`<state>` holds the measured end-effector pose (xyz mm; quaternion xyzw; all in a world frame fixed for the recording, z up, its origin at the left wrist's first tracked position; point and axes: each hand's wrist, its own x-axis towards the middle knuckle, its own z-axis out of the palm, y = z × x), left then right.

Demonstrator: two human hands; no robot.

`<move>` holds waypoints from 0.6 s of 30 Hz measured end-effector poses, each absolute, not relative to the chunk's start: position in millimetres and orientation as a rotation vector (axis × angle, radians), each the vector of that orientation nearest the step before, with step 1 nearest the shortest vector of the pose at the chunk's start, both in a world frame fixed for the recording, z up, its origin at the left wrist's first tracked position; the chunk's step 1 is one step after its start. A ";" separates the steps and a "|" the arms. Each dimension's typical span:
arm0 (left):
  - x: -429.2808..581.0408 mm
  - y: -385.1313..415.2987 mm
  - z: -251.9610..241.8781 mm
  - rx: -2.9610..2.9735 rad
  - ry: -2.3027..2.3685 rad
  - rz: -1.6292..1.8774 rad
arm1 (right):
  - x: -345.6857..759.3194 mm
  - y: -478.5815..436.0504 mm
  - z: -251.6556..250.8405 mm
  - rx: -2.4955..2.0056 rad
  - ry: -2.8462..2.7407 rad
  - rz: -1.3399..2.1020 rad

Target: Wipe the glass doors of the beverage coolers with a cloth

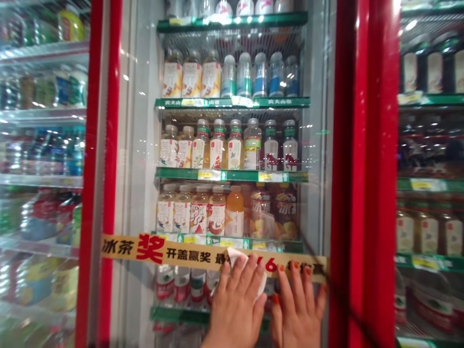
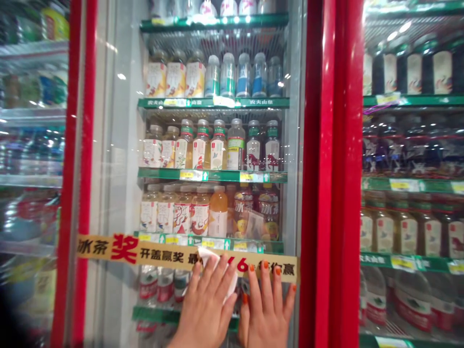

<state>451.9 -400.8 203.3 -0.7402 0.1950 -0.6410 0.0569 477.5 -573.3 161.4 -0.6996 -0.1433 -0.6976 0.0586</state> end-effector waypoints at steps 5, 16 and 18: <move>453.1 -355.6 215.8 -2.393 0.248 -2.049 | 480.2 -571.1 159.8 -2.127 -0.432 -2.129; 455.1 -392.5 192.4 -2.285 0.731 -1.893 | 475.3 -569.0 147.1 -2.009 -0.461 -1.844; 458.9 -389.5 177.8 -2.470 0.715 -1.862 | 471.6 -544.2 149.1 -2.005 -0.600 -1.794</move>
